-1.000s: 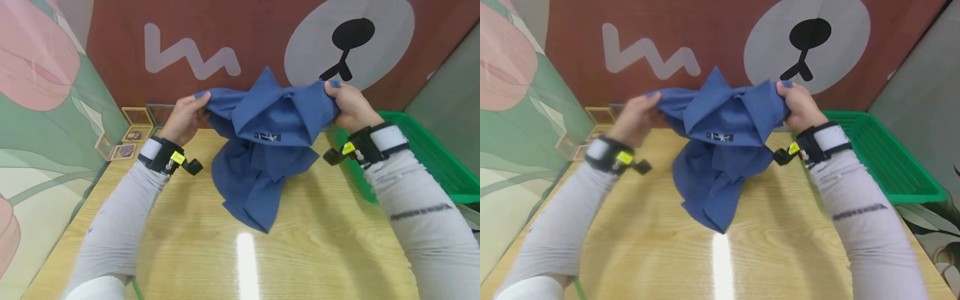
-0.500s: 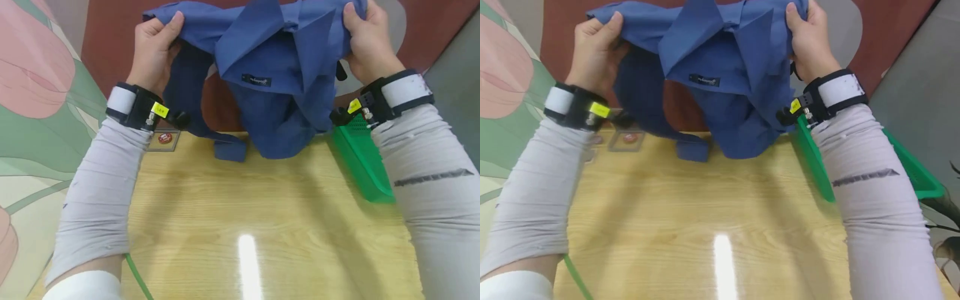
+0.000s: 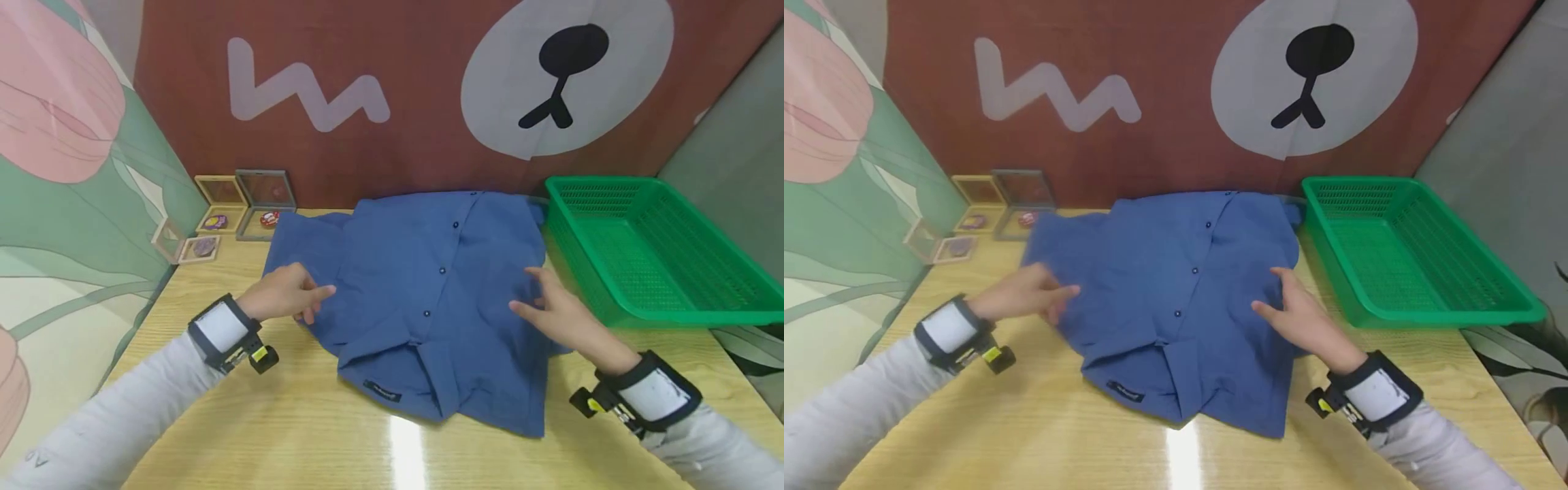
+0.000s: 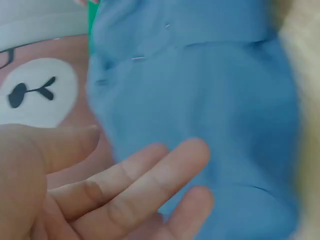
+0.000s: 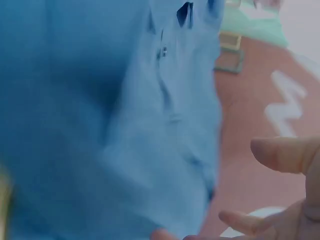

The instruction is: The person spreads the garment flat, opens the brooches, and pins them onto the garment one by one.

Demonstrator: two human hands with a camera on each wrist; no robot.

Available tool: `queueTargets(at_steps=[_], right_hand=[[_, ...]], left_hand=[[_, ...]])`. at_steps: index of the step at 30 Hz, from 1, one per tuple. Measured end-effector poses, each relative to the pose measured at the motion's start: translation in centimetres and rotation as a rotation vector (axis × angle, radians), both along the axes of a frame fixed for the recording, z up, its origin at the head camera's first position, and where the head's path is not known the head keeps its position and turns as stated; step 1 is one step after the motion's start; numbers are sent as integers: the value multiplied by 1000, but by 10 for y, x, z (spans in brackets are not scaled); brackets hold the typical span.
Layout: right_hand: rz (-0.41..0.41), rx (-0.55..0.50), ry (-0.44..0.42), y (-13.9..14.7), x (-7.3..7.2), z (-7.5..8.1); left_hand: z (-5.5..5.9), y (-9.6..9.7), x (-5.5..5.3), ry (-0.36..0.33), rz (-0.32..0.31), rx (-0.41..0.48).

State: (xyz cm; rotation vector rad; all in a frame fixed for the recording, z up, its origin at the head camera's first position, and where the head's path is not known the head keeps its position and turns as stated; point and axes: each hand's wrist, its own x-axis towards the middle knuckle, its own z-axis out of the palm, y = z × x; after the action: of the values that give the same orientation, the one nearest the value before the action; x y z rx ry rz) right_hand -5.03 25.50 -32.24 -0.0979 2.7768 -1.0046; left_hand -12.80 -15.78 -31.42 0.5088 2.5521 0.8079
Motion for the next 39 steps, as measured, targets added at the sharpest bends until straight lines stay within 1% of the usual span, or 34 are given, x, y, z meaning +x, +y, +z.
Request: queueTargets(at_steps=[1, 4, 5, 6, 9, 11, 13, 16, 18, 21, 23, 24, 26, 29, 31, 33, 37, 39], right_hand=[[20, 50, 49, -4, 5, -3], [103, 139, 172, -23, 15, -1], [133, 160, 190, -31, 18, 1], [168, 181, 189, -39, 19, 3], [269, 249, 121, -66, 19, 6], [322, 299, 62, -83, 14, 3], [360, 350, 3, -100, 7, -2], [405, 402, -76, -119, -4, -11], [445, 420, -114, -126, -12, -16], [483, 446, -148, -131, -21, -20], [491, 461, -170, -132, -24, -22], [484, 467, -187, -133, -25, -23], [475, 473, -218, -134, -25, -25], [460, 481, -240, -136, -22, -28], [464, 483, -245, -137, -20, -30], [489, 475, -251, -138, -17, -34], [569, 491, -263, -141, -9, -44], [585, 521, -257, -142, -5, -48]], left_hand=[[0, 3, -3, 35, -19, -19], [8, 21, -16, 141, -75, 2], [10, 30, -22, 175, -97, 3], [12, 40, -28, 201, -124, -3], [15, 77, -49, 289, -235, -104], [14, 105, -66, 349, -304, -185], [11, 134, -83, 401, -363, -247], [2, 173, -102, 433, -396, -284], [-4, 194, -110, 455, -418, -328], [-9, 221, -117, 492, -467, -434], [-12, 235, -119, 522, -504, -490], [-14, 241, -120, 533, -519, -502], [-18, 252, -122, 549, -534, -498], [-25, 263, -125, 562, -530, -485], [-30, 267, -126, 553, -525, -489], [-37, 269, -126, 531, -532, -513], [-53, 264, -125, 467, -548, -567], [-61, 261, -125, 442, -539, -580]])
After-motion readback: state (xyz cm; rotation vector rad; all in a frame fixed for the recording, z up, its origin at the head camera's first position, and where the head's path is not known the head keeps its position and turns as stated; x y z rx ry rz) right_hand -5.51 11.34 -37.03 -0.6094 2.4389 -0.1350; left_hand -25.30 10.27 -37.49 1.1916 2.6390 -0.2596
